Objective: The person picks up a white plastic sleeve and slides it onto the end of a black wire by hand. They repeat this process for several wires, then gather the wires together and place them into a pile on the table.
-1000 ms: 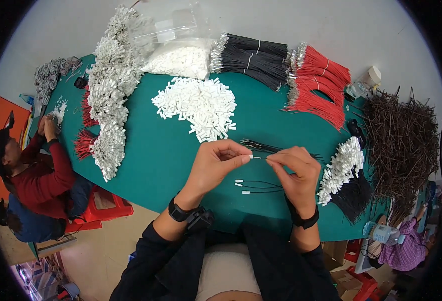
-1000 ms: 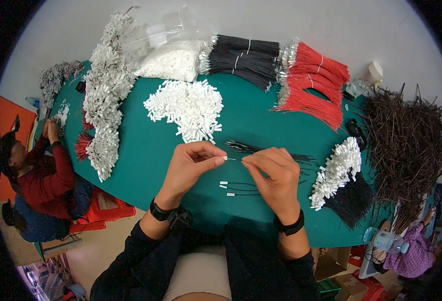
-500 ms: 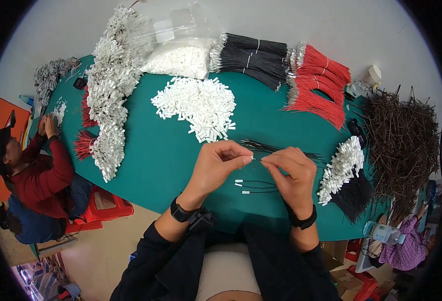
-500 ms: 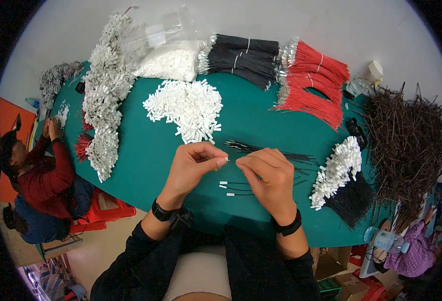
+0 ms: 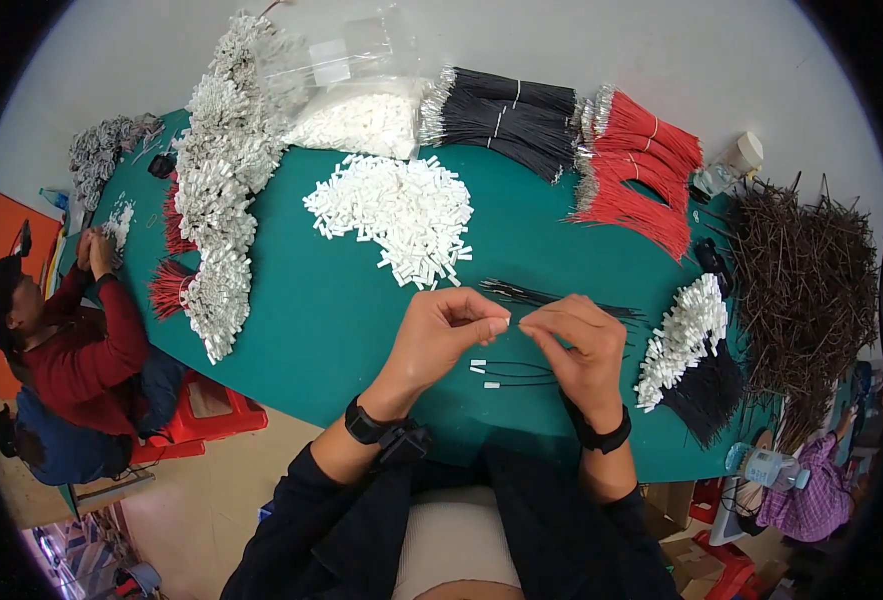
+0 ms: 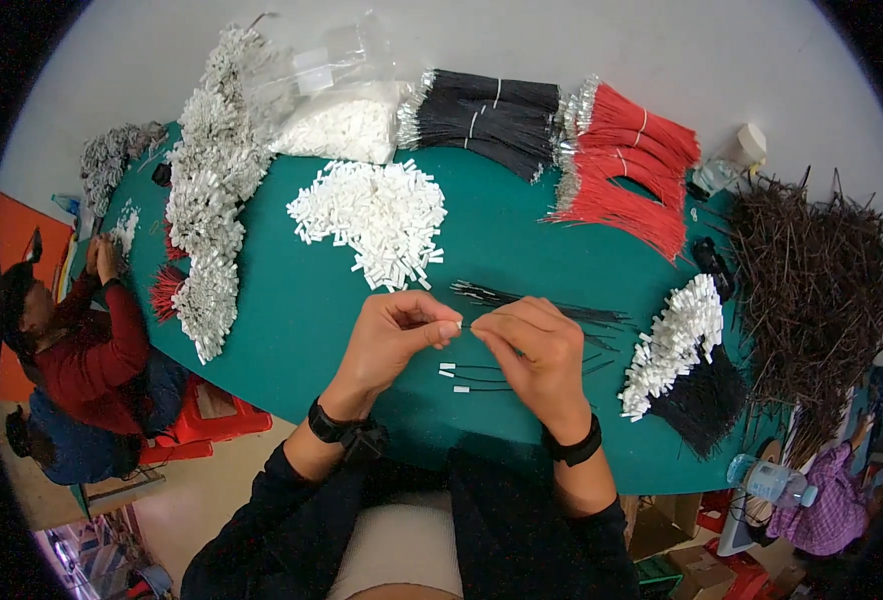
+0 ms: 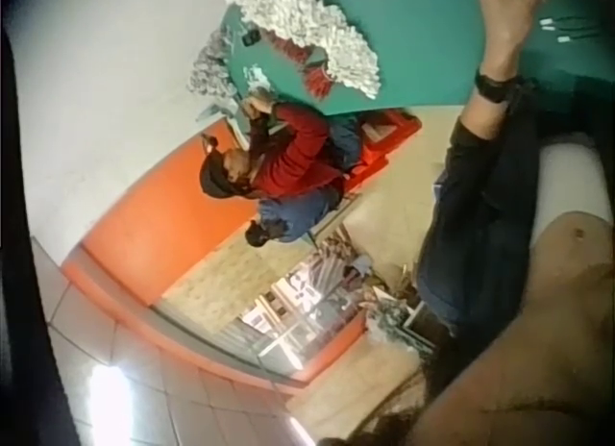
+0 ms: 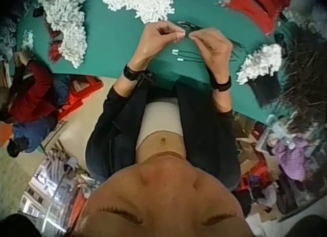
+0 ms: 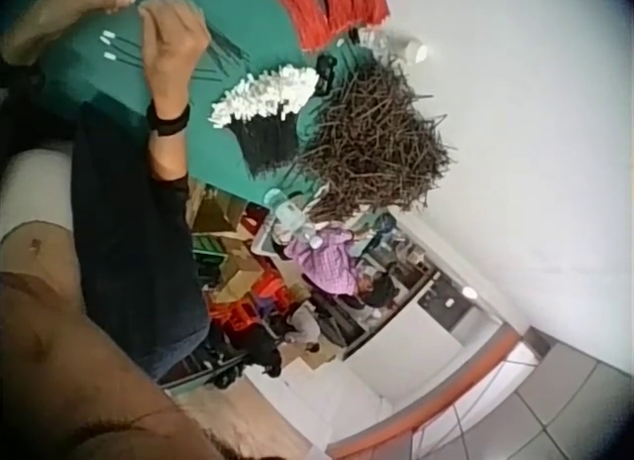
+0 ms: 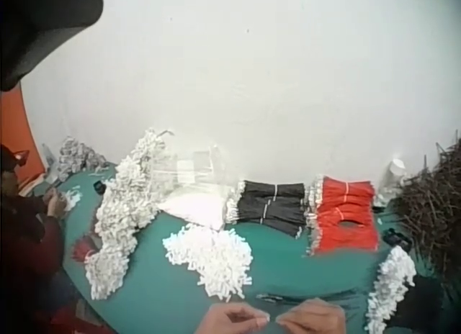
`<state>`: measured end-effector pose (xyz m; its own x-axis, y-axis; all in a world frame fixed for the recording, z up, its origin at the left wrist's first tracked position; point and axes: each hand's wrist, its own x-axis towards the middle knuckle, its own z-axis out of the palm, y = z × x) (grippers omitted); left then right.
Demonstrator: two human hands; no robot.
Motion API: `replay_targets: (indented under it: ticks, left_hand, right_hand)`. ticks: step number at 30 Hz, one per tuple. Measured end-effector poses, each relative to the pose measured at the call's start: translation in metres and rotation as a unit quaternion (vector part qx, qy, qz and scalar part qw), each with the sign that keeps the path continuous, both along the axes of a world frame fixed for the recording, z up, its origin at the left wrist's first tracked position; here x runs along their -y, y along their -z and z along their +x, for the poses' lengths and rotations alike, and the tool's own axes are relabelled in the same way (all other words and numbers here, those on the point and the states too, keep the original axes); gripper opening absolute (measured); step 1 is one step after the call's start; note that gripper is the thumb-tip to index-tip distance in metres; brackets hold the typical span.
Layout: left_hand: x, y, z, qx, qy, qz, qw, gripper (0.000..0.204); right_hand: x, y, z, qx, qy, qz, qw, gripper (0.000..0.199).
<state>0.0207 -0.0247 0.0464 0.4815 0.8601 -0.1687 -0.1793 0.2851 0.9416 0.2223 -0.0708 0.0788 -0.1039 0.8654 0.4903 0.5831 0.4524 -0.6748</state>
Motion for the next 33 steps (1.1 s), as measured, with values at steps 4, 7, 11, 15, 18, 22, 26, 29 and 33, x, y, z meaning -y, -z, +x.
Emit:
replay_targets:
  ticks: [4,7,11,15,18,22,26,29,33]
  left_hand:
    - [0.0,0.002,0.002,-0.005,0.002,-0.004,1.0,0.011]
    - [0.0,0.002,0.002,-0.004,0.007,-0.013,1.0,0.011]
    - [0.003,0.005,0.001,-0.02,0.013,-0.017,1.0,0.009]
    - [0.005,0.013,-0.003,-0.162,0.056,0.06,0.983,0.01]
    - [-0.005,0.017,-0.007,-0.332,-0.006,0.34,0.88,0.012]
    - [-0.047,0.024,-0.004,-0.389,-0.075,0.458,0.796,0.014]
    - [-0.077,0.038,0.009,-0.448,-0.051,0.504,0.737,0.012]
    - [-0.085,0.043,0.011,-0.52,-0.001,0.528,0.671,0.007]
    - [-0.088,0.048,0.016,-0.537,-0.007,0.556,0.635,0.006]
  right_hand:
    - [0.001,0.003,-0.001,-0.004,0.001,0.016,1.0,0.016]
    - [0.001,0.001,-0.002,-0.002,0.003,0.011,1.0,0.016]
    - [0.007,0.003,0.0,0.022,-0.002,-0.042,0.999,0.014]
    - [0.02,0.004,0.006,0.101,-0.022,-0.137,0.985,0.012]
    - [0.02,0.01,0.014,0.152,-0.014,-0.167,0.974,0.012]
    - [0.004,0.024,0.025,0.198,0.028,-0.143,0.969,0.013]
    - [-0.016,0.039,0.03,0.227,0.063,-0.118,0.965,0.013]
    - [-0.023,0.051,0.028,0.23,0.069,-0.112,0.964,0.012]
    - [-0.028,0.06,0.024,0.24,0.066,-0.086,0.965,0.006]
